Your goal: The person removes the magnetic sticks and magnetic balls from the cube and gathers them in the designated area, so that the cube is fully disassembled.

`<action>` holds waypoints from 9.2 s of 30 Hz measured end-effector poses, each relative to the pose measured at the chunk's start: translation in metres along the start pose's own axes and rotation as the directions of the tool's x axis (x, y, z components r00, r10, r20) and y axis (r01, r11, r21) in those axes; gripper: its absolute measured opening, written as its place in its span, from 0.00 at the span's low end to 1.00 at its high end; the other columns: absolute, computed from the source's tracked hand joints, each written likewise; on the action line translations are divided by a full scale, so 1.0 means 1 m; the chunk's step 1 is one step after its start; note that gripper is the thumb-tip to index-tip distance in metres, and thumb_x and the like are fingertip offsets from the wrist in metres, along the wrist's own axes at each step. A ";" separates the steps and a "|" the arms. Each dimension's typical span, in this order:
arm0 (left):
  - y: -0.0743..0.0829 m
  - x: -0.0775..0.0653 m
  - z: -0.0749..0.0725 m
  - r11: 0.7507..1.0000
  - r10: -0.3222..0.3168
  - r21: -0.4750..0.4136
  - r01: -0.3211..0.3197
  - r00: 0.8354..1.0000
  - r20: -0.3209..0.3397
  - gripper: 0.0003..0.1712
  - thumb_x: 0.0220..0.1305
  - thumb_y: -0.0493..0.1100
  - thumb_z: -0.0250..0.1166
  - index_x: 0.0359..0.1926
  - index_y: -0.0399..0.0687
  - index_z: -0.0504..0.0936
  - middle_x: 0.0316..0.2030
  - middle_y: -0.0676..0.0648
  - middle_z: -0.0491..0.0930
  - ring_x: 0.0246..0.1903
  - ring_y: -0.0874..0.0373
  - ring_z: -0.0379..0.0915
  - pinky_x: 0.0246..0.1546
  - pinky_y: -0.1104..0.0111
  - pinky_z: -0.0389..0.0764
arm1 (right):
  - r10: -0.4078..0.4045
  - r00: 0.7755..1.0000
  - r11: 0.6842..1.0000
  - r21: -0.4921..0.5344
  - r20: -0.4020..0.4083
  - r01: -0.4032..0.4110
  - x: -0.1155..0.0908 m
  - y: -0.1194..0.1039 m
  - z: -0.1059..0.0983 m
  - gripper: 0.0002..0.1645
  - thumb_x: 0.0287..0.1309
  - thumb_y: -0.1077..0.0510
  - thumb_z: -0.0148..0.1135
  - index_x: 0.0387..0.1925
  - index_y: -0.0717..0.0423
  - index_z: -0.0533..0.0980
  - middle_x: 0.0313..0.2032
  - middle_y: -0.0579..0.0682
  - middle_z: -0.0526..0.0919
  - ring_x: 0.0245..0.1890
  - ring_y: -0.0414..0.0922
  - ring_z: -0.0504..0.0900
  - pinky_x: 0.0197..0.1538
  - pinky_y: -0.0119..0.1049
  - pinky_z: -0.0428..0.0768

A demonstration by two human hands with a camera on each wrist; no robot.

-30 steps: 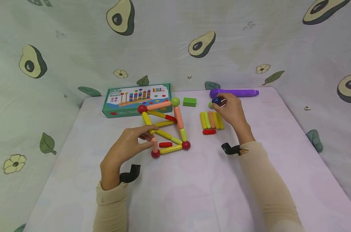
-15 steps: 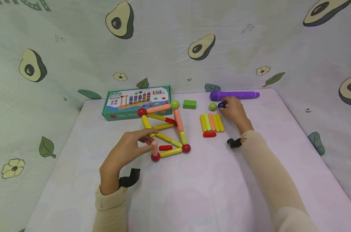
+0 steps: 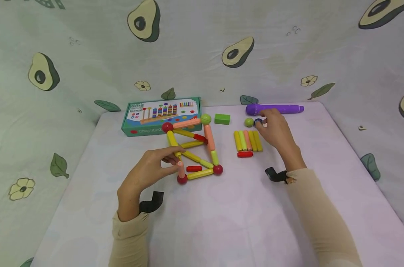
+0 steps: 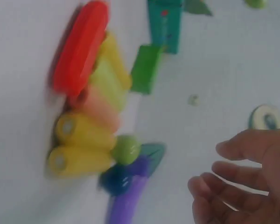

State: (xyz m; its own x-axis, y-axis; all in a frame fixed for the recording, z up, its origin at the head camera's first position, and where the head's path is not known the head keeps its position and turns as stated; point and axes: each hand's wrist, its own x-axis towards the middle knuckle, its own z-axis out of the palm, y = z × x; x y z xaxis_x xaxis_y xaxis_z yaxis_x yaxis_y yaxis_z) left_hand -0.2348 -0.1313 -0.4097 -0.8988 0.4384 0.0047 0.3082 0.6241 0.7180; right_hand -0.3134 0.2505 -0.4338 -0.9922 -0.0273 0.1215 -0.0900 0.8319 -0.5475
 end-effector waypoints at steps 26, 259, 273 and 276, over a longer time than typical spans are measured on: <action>0.000 -0.005 -0.006 0.995 0.071 0.071 -0.070 0.997 -0.015 0.22 0.72 0.51 0.62 0.65 0.58 0.79 0.45 0.55 0.82 0.43 0.57 0.74 0.45 0.59 0.81 | -0.576 0.804 0.760 0.458 0.146 0.461 -0.079 -0.126 0.139 0.11 0.61 0.58 0.71 0.45 0.53 0.81 0.36 0.41 0.81 0.38 0.41 0.78 0.44 0.34 0.81; -0.056 0.047 -0.006 0.995 0.014 -0.085 -0.058 0.891 -0.454 0.24 0.74 0.53 0.58 0.68 0.64 0.75 0.61 0.48 0.76 0.48 0.50 0.79 0.49 0.58 0.79 | 0.131 0.990 0.990 -0.064 0.059 -0.127 -0.041 0.055 0.015 0.20 0.69 0.55 0.57 0.50 0.69 0.76 0.40 0.62 0.80 0.39 0.56 0.76 0.43 0.49 0.76; -0.035 0.034 -0.016 0.993 0.094 -0.012 -0.119 0.841 -0.533 0.25 0.73 0.48 0.61 0.69 0.55 0.73 0.58 0.48 0.76 0.47 0.55 0.75 0.48 0.59 0.78 | -0.212 0.977 0.968 0.140 0.012 0.208 -0.069 -0.030 0.051 0.11 0.67 0.61 0.62 0.46 0.62 0.81 0.38 0.51 0.84 0.37 0.47 0.79 0.43 0.44 0.80; -0.038 0.035 -0.017 0.989 0.090 -0.050 -0.138 0.840 -0.535 0.24 0.73 0.47 0.61 0.68 0.54 0.75 0.58 0.47 0.76 0.47 0.53 0.76 0.47 0.59 0.78 | -0.228 0.972 0.956 0.202 0.054 0.213 -0.068 -0.043 0.063 0.11 0.67 0.59 0.63 0.47 0.61 0.82 0.39 0.49 0.84 0.37 0.46 0.79 0.42 0.42 0.80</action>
State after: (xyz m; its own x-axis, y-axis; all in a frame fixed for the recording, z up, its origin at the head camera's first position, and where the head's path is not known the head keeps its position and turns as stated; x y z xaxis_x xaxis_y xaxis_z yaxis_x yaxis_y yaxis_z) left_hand -0.2830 -0.1507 -0.4251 -0.8940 0.0782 0.4412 0.4132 0.5247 0.7443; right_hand -0.2472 0.1818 -0.4714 -0.9488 -0.2459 0.1983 -0.3145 0.6775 -0.6649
